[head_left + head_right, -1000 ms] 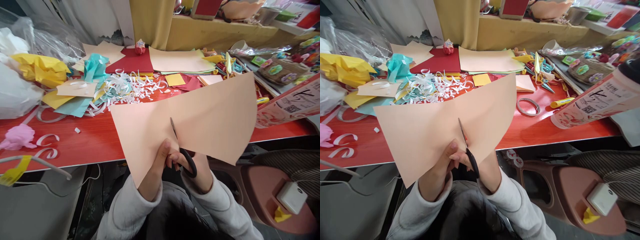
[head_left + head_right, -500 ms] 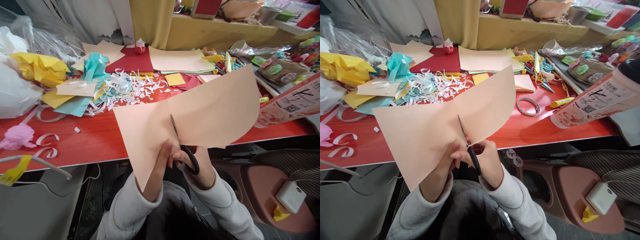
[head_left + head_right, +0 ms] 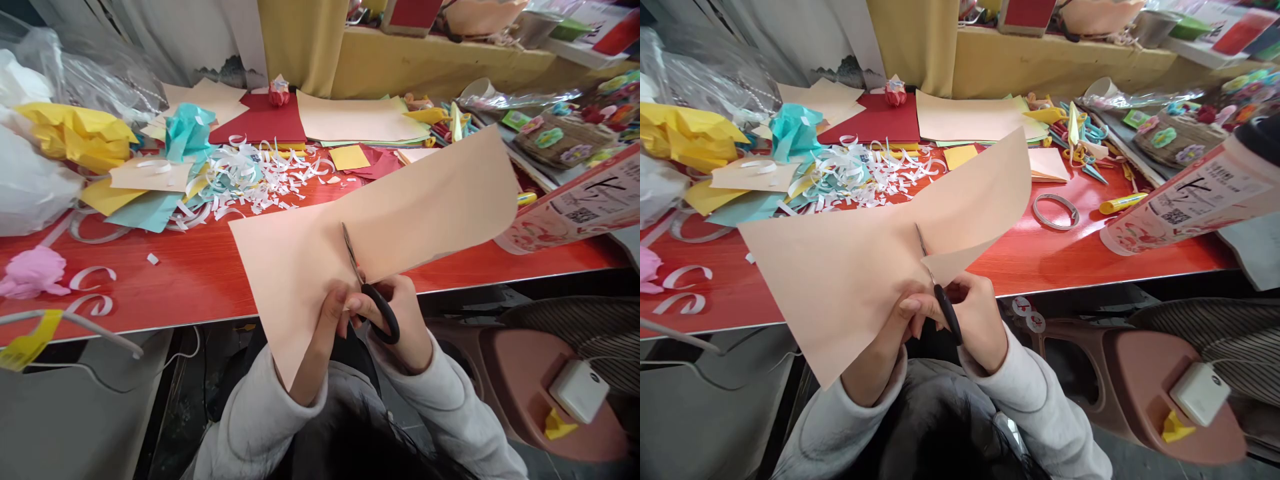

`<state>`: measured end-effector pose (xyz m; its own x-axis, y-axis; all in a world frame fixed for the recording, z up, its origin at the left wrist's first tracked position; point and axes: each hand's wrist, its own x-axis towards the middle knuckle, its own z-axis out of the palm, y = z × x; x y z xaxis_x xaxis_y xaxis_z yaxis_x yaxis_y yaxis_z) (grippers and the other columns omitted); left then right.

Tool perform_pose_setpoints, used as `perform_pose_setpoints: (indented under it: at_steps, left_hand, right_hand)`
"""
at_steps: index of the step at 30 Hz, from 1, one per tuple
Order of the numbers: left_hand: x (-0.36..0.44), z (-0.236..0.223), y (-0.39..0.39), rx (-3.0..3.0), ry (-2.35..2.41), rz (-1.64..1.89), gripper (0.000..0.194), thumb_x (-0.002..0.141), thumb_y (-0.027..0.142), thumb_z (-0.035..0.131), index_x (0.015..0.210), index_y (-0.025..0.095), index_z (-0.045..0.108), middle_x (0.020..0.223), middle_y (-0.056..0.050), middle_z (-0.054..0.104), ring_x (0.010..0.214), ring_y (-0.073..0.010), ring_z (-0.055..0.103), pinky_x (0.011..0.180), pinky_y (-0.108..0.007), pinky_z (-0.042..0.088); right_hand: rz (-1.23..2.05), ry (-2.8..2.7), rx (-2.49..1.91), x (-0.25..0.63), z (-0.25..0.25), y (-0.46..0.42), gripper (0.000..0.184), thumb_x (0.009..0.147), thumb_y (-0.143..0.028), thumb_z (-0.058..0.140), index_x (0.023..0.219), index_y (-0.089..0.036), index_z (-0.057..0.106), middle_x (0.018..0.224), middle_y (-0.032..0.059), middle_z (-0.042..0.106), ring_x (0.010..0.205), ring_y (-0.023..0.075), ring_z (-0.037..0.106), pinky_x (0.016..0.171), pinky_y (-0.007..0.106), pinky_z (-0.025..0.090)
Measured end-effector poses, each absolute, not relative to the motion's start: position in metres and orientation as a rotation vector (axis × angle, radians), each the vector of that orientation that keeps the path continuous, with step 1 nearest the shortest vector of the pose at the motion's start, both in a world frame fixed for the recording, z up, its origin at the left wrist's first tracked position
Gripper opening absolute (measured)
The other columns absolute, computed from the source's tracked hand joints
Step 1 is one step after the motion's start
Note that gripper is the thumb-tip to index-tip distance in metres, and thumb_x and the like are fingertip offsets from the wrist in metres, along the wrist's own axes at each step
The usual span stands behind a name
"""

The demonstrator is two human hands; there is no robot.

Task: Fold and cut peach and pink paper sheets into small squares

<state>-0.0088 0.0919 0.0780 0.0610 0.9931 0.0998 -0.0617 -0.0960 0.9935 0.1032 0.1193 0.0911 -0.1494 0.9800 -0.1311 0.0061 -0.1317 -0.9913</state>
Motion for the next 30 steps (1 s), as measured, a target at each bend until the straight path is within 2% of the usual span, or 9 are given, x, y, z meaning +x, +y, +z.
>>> perform_pose_setpoints:
  at_steps: [9,13,18,25,30]
  left_hand:
    - [-0.0102,0.0780,0.0903,1.312,1.112,1.251,0.039,0.091,0.030,0.039,0.053,0.022,0.043,0.052,0.001,0.048,0.055,-0.0138,0.051,0.064,-0.030,0.042]
    - [-0.0113,0.0783,0.0895,1.316,1.130,1.197,0.039,0.092,0.032,0.037,0.056,0.022,0.048,0.050,0.002,0.047,0.052,-0.0131,0.049,0.060,-0.030,0.040]
    - [-0.0103,0.0763,0.0875,1.362,1.238,1.235,0.044,0.091,0.033,0.039,0.048,0.022,0.040,0.048,0.002,0.042,0.050,-0.0138,0.044,0.062,-0.031,0.038]
    - [-0.0112,0.0809,0.0896,1.443,1.203,1.264,0.040,0.091,0.027,0.038,0.052,0.023,0.048,0.046,0.002,0.043,0.046,-0.0129,0.046,0.055,-0.030,0.042]
    - [-0.0110,0.0815,0.0881,1.286,1.215,1.310,0.042,0.088,0.028,0.045,0.046,0.023,0.043,0.047,0.003,0.045,0.051,-0.0127,0.050,0.062,-0.030,0.046]
  right_hand:
    - [1.422,-1.266,-1.191,0.1053,0.0883,0.1197,0.040,0.052,-0.043,0.079,0.043,-0.017,0.050,0.040,-0.0033,0.047,0.035,0.0081,0.043,0.033,0.021,0.035]
    - [1.393,-1.302,-1.190,0.1071,0.0872,0.1200,0.037,0.060,-0.038,0.076,0.044,-0.017,0.050,0.040,-0.0046,0.044,0.035,0.0068,0.040,0.033,0.021,0.030]
    - [1.429,-1.417,-1.099,0.1105,0.0851,0.1215,0.035,0.071,-0.040,0.068,0.049,-0.019,0.051,0.043,-0.0033,0.046,0.039,0.0103,0.045,0.036,0.024,0.031]
    - [1.365,-1.416,-1.134,0.1087,0.0845,0.1209,0.038,0.071,-0.045,0.068,0.047,-0.020,0.050,0.043,-0.0029,0.045,0.038,0.0107,0.043,0.034,0.026,0.031]
    - [1.339,-1.419,-1.119,0.1052,0.0855,0.1209,0.037,0.070,-0.049,0.067,0.051,-0.021,0.052,0.044,-0.0018,0.046,0.040,0.0124,0.046,0.035,0.027,0.036]
